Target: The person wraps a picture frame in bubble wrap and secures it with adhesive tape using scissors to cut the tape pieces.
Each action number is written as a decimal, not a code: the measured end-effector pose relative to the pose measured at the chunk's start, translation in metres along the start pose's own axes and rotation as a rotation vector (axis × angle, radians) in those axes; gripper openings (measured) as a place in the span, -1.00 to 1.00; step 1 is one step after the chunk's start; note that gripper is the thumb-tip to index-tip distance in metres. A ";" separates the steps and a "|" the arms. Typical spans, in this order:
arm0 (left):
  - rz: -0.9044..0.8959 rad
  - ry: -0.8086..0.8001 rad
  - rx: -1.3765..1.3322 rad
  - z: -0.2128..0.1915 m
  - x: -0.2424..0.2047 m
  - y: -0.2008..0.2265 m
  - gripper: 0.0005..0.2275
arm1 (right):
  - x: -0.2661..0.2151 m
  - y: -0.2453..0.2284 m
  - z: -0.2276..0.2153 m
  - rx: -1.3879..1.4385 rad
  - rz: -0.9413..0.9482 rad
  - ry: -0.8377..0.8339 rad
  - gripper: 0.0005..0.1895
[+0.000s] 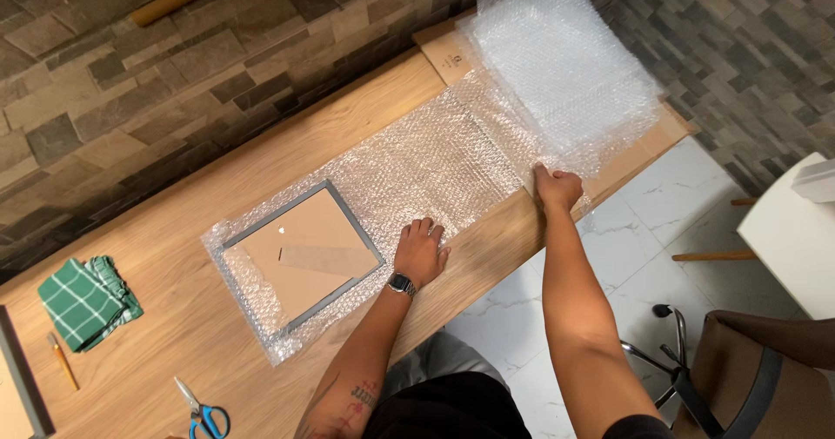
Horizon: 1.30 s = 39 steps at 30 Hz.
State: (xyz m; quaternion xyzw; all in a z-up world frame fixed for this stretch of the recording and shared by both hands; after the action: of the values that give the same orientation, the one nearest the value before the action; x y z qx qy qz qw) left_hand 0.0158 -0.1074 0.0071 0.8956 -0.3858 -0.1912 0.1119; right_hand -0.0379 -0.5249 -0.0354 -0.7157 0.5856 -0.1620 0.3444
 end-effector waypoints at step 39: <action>0.013 0.088 -0.179 0.007 -0.040 0.003 -0.12 | -0.325 -0.261 -0.076 0.627 -0.790 -0.608 -0.83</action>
State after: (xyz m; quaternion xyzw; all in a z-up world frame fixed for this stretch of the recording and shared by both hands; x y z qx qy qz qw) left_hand -0.0143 -0.0806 0.0118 0.8870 -0.3676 -0.1848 0.2096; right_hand 0.0184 -0.2192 0.2530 -0.7580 0.0738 -0.2309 0.6055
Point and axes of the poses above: each hand's wrist, its own x-axis towards the middle knuckle, its own z-axis out of the palm, y = z × x, the point moved 6 cm from there along x, towards the middle knuckle, and after that the axes turned 5 degrees about -y, right-handed, at the moved point
